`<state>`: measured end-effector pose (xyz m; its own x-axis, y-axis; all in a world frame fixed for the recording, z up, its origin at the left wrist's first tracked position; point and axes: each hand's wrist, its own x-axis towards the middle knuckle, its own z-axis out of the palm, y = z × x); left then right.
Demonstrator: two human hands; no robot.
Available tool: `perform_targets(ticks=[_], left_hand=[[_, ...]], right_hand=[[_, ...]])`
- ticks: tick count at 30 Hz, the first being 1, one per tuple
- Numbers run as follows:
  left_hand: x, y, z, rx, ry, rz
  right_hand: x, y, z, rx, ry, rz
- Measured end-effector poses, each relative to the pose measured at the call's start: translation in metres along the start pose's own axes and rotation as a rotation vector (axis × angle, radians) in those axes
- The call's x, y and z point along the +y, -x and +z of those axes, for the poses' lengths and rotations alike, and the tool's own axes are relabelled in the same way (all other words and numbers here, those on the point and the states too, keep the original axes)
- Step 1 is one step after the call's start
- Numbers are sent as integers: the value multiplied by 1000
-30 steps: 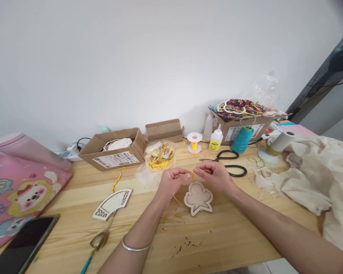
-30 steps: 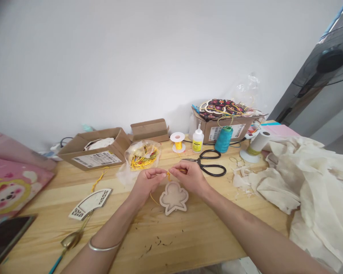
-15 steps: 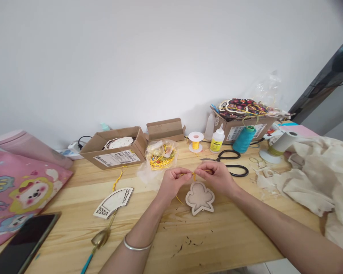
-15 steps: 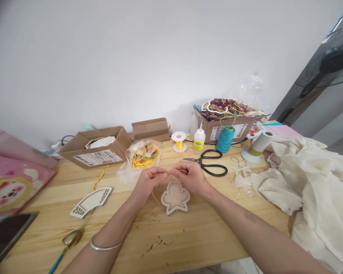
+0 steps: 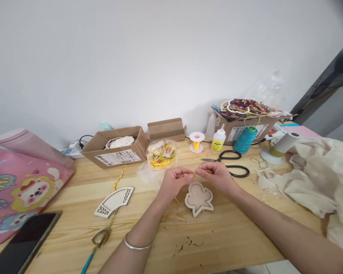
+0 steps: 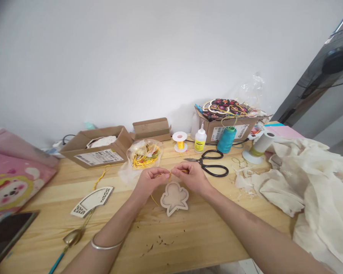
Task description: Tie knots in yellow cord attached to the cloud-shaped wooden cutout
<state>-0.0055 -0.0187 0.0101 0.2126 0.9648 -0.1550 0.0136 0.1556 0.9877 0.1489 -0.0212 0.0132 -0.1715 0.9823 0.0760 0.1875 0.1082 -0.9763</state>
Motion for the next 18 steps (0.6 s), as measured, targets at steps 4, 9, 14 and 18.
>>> perform_targets(ticks=[4, 9, 14, 18], left_hand=[[4, 1, 0, -17, 5, -15], [6, 2, 0, -33, 31, -20], [3, 2, 0, -93, 102, -35], [3, 2, 1, -61, 112, -53]], right_hand=[[0, 1, 3, -9, -148, 77], [-1, 0, 4, 40, -267, 156], [0, -2, 0, 25, -273, 146], [0, -2, -1, 9, -238, 145]])
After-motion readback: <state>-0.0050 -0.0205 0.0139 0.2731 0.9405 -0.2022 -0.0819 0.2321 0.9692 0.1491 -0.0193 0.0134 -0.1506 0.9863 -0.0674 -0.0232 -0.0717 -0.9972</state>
